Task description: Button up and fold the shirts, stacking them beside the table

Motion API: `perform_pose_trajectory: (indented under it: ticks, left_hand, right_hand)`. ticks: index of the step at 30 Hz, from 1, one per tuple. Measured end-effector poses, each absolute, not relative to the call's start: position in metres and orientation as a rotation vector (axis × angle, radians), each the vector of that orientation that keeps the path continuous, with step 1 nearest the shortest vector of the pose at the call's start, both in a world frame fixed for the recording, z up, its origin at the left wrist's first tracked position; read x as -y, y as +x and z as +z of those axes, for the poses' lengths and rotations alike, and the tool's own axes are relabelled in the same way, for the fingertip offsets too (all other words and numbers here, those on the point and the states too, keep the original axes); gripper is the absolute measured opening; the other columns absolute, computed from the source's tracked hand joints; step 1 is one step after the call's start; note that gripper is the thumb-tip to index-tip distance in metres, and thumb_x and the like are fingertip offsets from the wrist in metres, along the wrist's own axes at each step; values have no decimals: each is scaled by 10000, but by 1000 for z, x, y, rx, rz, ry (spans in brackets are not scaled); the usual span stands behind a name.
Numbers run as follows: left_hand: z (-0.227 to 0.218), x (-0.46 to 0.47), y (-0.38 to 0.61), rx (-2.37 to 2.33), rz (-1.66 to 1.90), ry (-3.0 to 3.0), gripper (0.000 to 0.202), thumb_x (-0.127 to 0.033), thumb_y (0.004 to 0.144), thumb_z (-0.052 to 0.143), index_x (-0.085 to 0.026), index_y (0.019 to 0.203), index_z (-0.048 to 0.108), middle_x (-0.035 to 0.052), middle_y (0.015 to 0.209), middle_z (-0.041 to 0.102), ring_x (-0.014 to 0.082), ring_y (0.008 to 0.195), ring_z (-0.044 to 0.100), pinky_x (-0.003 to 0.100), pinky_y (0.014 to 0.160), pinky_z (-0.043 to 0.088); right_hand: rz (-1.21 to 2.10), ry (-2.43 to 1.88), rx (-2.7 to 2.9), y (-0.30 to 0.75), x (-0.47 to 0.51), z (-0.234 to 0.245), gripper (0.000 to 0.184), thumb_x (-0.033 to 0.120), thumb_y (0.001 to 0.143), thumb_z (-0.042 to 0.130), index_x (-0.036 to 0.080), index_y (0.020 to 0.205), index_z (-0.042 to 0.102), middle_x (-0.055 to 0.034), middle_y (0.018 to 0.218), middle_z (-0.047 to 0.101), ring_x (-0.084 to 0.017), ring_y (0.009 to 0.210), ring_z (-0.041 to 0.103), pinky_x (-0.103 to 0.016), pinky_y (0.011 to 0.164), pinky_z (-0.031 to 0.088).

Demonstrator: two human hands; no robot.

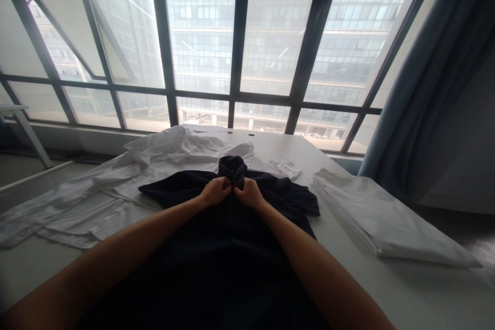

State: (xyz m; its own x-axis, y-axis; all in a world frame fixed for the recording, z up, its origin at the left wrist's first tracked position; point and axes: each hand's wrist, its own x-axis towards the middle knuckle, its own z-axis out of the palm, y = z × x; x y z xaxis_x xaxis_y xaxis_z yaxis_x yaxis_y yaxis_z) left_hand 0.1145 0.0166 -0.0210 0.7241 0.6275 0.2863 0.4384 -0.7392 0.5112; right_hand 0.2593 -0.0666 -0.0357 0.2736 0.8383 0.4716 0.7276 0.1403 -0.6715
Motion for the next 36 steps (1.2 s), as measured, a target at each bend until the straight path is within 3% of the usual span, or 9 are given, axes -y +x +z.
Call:
perform_pose_trajectory:
  ticks: [10,22,31,36]
  left_hand:
    - [-25,-20,110,-549,771,2611,103,-191,860,549,-178,917,633,58,970,668,183,793,620,267,678,440]
    - [-17,-9,110,-746,741,2609,193,-275,946,498,-209,1034,656,74,1105,686,224,946,662,281,749,460]
    - [-20,-16,109,-848,708,2433,193,-298,867,579,-194,955,715,76,948,738,251,902,685,288,736,466]
    - [-23,-17,109,-702,653,2574,183,-283,829,601,-215,937,731,60,916,733,244,852,681,286,724,463]
  right_hand:
    - [163,-1665,1449,254,68,-30,136,288,707,519,175,660,579,-24,650,642,-158,604,569,-244,577,401]
    - [419,-1616,1325,264,61,-37,176,326,714,505,182,618,537,22,510,511,-131,481,475,-243,471,353]
    - [196,-1567,1580,266,69,-30,94,257,718,563,167,744,574,-1,664,612,-140,603,534,-250,576,413]
    - [542,-1669,1517,277,75,-16,284,433,760,670,173,741,558,-2,620,605,-137,512,553,-239,470,423]
